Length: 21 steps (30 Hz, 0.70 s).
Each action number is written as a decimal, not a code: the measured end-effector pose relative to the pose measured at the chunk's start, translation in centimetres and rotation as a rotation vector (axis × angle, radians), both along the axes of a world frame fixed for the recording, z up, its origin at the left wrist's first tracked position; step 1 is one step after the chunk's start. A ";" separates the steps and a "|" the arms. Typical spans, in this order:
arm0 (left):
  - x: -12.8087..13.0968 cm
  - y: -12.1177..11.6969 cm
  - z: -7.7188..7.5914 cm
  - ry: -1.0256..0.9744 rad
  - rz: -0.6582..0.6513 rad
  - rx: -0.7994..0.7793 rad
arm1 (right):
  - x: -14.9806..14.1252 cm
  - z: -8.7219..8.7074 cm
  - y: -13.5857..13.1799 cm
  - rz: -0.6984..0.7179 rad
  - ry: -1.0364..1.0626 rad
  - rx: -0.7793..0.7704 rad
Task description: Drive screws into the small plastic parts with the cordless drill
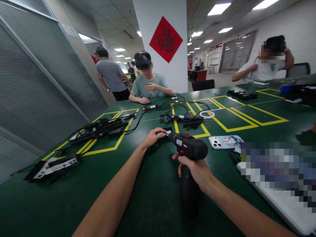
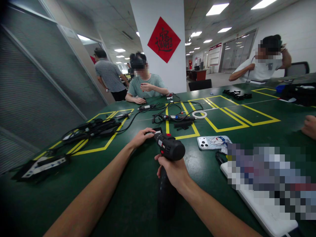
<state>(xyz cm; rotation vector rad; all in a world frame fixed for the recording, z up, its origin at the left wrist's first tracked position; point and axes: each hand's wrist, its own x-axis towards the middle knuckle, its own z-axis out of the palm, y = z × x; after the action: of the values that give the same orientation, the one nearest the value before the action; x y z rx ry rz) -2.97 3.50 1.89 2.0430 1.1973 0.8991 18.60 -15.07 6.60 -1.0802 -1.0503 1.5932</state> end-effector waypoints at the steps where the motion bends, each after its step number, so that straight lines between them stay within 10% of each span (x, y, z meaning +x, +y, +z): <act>1: 0.0 0.0 0.0 -0.001 -0.003 0.005 | 0.0 0.0 -0.1 -0.003 0.007 0.011; 21: 0.0 0.4 -0.4 -0.040 0.036 -0.008 | -0.3 0.6 -1.1 -0.011 -0.050 -0.124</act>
<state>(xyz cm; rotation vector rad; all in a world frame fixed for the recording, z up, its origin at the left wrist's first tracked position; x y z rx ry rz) -2.99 3.88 1.53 1.9934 1.2177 0.9461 18.30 -16.20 7.16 -1.2127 -0.9870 1.6479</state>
